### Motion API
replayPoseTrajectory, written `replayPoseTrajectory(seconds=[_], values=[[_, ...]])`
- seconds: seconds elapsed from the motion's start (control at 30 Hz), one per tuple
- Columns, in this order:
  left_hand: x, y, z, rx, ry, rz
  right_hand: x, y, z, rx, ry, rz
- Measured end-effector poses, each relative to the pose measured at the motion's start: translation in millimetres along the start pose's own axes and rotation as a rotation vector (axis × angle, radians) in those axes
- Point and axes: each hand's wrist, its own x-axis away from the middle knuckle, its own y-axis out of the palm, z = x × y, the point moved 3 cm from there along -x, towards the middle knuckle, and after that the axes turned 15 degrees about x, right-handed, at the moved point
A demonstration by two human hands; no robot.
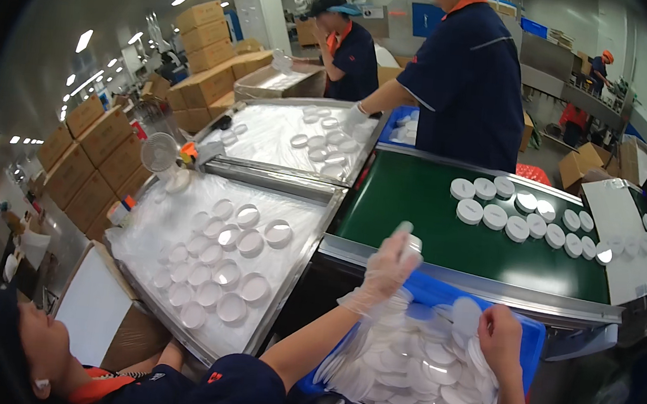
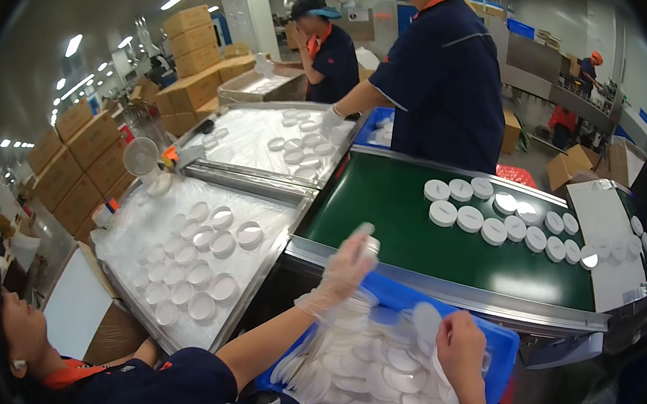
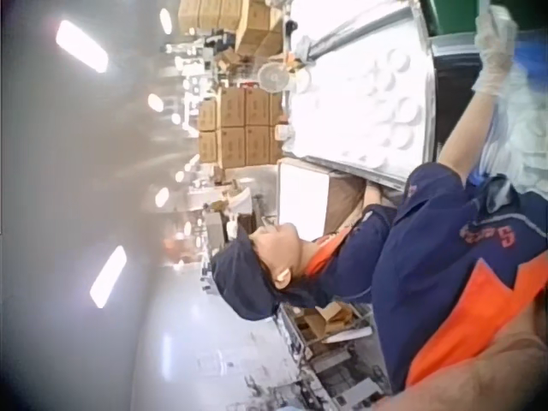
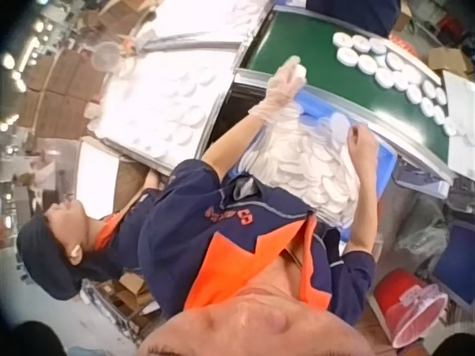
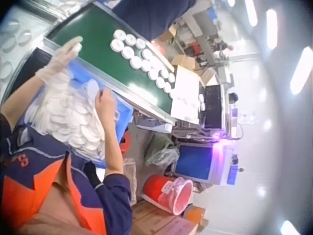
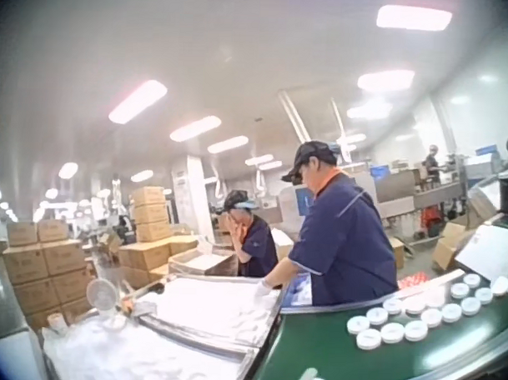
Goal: The person sorts plastic lids by hand, taking them from a storage bin and placing them onto a conveyor belt.
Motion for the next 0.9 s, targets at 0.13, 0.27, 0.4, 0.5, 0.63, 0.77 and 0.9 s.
replayPoseTrajectory(seconds=[0.13, 0.27, 0.4, 0.5, 0.63, 0.77, 0.9], values=[[25.4, -4.6, 24.1, 1.342, -0.611, 0.029, -41.1, 5.8, -20.9, -1.264, 0.447, -0.015], [51.0, -18.6, 38.7, 1.465, -0.767, 0.060, -70.0, 23.7, -74.4, -1.264, 0.402, -0.262], [62.3, -48.8, 11.8, 0.854, -0.424, 0.128, -77.6, 29.9, -116.1, -0.882, 0.078, -0.313], [51.6, -75.7, 8.8, 0.644, -0.485, 0.205, -81.7, 29.6, -134.8, -0.752, -0.081, -0.326], [21.9, -171.3, -91.6, 0.172, -0.264, 0.327, -92.1, 57.4, -159.0, -0.683, -0.120, -0.321], [24.8, -246.2, -154.9, -0.098, -0.407, 0.463, -143.3, 50.2, -257.3, -0.715, -0.495, 0.049], [22.7, -245.1, -165.1, -0.381, -0.342, 0.323, -193.6, 125.0, -344.4, -0.348, -0.634, -0.222]])
